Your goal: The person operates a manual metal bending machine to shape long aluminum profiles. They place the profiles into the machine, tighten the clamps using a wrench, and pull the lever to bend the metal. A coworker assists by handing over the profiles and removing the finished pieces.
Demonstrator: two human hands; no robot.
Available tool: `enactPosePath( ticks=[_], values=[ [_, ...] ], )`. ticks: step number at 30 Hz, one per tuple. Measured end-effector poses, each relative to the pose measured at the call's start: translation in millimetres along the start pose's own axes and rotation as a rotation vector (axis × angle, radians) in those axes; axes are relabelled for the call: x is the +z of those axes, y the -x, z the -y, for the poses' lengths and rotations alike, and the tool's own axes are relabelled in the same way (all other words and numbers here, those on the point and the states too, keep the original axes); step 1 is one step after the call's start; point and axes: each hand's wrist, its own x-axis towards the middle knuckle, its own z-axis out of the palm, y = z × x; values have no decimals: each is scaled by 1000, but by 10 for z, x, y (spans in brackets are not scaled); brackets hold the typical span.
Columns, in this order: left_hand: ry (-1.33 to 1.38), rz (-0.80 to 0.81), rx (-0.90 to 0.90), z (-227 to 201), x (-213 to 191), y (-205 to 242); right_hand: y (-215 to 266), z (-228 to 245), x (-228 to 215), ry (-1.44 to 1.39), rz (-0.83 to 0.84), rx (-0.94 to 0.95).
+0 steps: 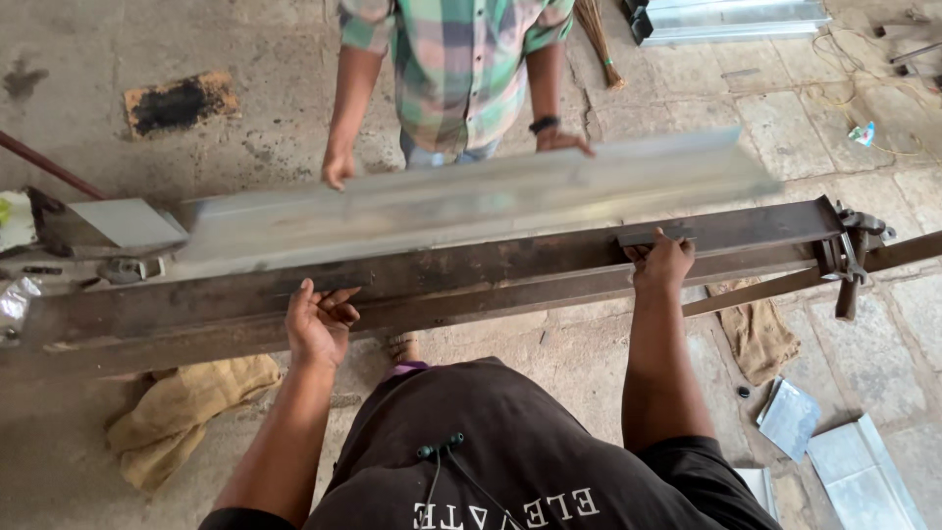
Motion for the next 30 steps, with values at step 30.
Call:
enactPosePath(
  ticks=[30],
  values=[
    [-43,-46,5,-126,260,245,-169,-38,-188,-121,138,79]
  ],
)
